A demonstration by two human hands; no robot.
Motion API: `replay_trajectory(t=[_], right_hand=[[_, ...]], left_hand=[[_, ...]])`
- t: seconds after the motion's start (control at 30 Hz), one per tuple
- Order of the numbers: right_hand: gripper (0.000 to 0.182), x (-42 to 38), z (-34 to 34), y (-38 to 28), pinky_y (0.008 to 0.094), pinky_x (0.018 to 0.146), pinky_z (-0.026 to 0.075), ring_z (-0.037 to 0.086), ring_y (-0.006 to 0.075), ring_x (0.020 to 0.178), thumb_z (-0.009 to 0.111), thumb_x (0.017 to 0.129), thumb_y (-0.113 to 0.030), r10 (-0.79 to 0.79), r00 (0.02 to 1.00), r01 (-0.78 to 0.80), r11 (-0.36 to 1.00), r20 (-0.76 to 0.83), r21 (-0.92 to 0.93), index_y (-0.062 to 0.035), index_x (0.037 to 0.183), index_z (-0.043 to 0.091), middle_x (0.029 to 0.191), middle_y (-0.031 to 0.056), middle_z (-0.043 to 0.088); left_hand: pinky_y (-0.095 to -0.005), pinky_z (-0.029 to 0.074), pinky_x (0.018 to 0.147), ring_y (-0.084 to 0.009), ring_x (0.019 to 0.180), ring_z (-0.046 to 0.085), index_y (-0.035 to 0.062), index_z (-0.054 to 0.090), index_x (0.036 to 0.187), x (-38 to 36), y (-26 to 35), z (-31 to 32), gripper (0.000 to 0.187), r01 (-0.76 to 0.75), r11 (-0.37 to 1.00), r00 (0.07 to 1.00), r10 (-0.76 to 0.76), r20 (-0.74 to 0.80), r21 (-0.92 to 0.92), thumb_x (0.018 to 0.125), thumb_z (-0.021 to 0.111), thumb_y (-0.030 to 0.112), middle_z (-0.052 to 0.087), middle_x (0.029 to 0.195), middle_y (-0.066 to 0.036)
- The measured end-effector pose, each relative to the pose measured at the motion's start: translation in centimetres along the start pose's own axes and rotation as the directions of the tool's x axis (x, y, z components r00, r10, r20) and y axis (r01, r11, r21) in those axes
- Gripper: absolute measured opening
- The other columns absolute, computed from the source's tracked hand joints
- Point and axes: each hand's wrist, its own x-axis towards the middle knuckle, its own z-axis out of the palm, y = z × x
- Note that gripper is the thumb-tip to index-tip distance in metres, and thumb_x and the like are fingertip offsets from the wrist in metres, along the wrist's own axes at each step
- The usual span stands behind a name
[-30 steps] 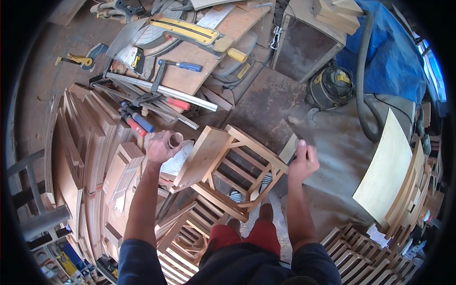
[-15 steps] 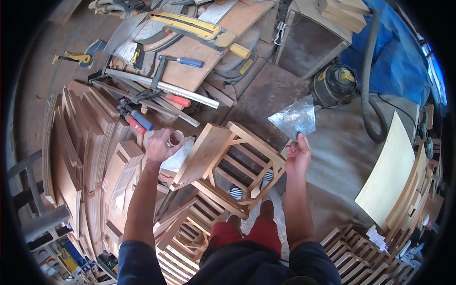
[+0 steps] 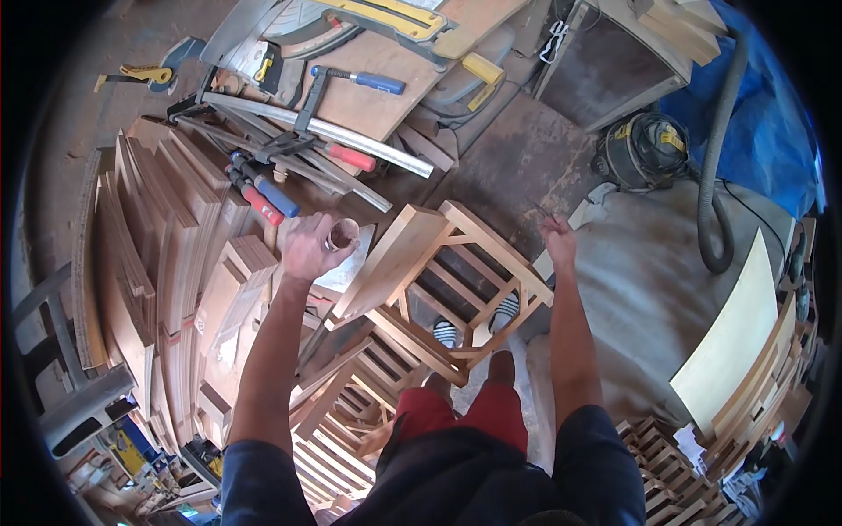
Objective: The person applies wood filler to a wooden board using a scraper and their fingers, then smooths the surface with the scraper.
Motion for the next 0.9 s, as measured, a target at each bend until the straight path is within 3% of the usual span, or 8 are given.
replay_trajectory(t=[0.1, 0.17, 0.23, 0.4, 0.47, 0.5, 0.73, 0.9], right_hand=[[0.025, 0.8, 1.0, 4.3, 0.0347, 0.071, 0.055, 0.072, 0.0232, 0.085, 0.063, 0.089, -0.016, -0.280, 0.943, 0.193, 0.900, -0.178, -0.391, -0.0035, 0.108, 0.073, 0.096, 0.0127, 0.074], [0.025, -4.6, 2.9, 2.2, 0.0404, 0.075, 0.057, 0.072, 0.0325, 0.085, 0.062, 0.084, -0.017, -0.268, 0.933, 0.018, 0.699, -0.239, -0.715, -0.0032, 0.102, 0.073, 0.092, 0.0189, 0.074], [0.025, -8.5, 4.8, 3.6, 0.0414, 0.080, 0.056, 0.070, 0.0379, 0.088, 0.060, 0.080, -0.017, 0.064, 0.995, -0.096, 0.572, -0.072, -0.814, -0.0037, 0.097, 0.074, 0.091, 0.0200, 0.073], [0.023, -14.5, 1.7, 3.8, 0.0379, 0.080, 0.056, 0.072, 0.0315, 0.086, 0.060, 0.077, -0.006, -0.379, 0.880, 0.239, 0.874, -0.285, -0.424, -0.0075, 0.093, 0.076, 0.092, 0.0132, 0.075], [0.019, -18.9, -0.7, 3.1, 0.0363, 0.070, 0.056, 0.072, 0.0252, 0.082, 0.059, 0.078, -0.006, -0.182, 0.945, 0.119, 0.965, -0.272, -0.233, -0.0041, 0.088, 0.075, 0.089, 0.0120, 0.075], [0.015, -23.8, -2.7, -1.6, 0.0338, 0.065, 0.054, 0.069, 0.0186, 0.077, 0.060, 0.083, -0.009, -0.425, 0.868, 0.326, 0.878, -0.258, -0.351, -0.0021, 0.086, 0.074, 0.091, 0.0110, 0.075], [0.009, -53.9, -14.3, -10.6, 0.0385, 0.067, 0.057, 0.071, 0.0272, 0.077, 0.068, 0.084, -0.017, -0.317, 0.931, 0.232, 0.896, -0.180, -0.378, -0.0135, 0.089, 0.075, 0.084, 0.0073, 0.074], [0.013, -72.0, -22.6, -9.2, 0.0382, 0.069, 0.058, 0.072, 0.0266, 0.075, 0.072, 0.082, -0.018, -0.389, 0.759, 0.186, 0.898, -0.522, -0.399, -0.0154, 0.092, 0.079, 0.083, 0.0070, 0.075]], left_hand=[[-0.0408, 0.052, 0.072, -0.0313, 0.079, 0.066, 0.0082, 0.065, 0.098, 0.0, 0.0, 0.0, 0.046, 0.018, 1.000, 1.000, -0.018, 0.004, 0.013, 0.070, 0.084, 0.039, 0.063, 0.083, -0.010], [-0.0409, 0.052, 0.072, -0.0312, 0.079, 0.066, 0.0084, 0.065, 0.098, 0.1, -0.1, 0.1, 0.045, 0.012, 1.000, 1.000, -0.012, -0.003, 0.010, 0.070, 0.084, 0.039, 0.064, 0.084, -0.009], [-0.0413, 0.052, 0.072, -0.0313, 0.079, 0.066, 0.0085, 0.065, 0.098, -0.2, -0.1, 0.0, 0.045, -0.006, 1.000, 1.000, 0.006, -0.009, -0.011, 0.070, 0.084, 0.039, 0.064, 0.084, -0.009], [-0.0435, 0.052, 0.070, -0.0325, 0.077, 0.065, 0.0078, 0.062, 0.088, -0.7, 0.1, -0.2, 0.043, -0.054, 0.995, 0.998, 0.050, -0.049, -0.082, 0.072, 0.083, 0.042, 0.064, 0.081, -0.010], [-0.0442, 0.053, 0.072, -0.0333, 0.078, 0.066, 0.0065, 0.064, 0.093, -1.4, 0.3, 0.0, 0.047, -0.028, 0.996, 0.999, 0.024, -0.046, -0.085, 0.073, 0.084, 0.044, 0.067, 0.082, -0.011], [-0.0433, 0.054, 0.074, -0.0325, 0.080, 0.068, 0.0055, 0.066, 0.097, -1.7, 0.8, -0.5, 0.047, -0.065, 0.992, 0.997, 0.061, -0.042, -0.109, 0.076, 0.083, 0.044, 0.070, 0.085, -0.011], [-0.0484, 0.051, 0.090, -0.0405, 0.100, 0.066, -0.0038, 0.066, 0.116, -3.6, 1.7, 2.0, 0.062, -0.084, 0.946, 0.996, 0.078, -0.032, -0.313, 0.080, 0.080, 0.045, 0.069, 0.107, -0.025], [-0.0385, 0.051, 0.086, -0.0334, 0.088, 0.064, -0.0030, 0.066, 0.111, -11.5, 20.6, -0.3, 0.047, -0.271, 0.932, 0.960, 0.245, -0.132, -0.242, 0.083, 0.081, 0.032, 0.069, 0.096, -0.018]])
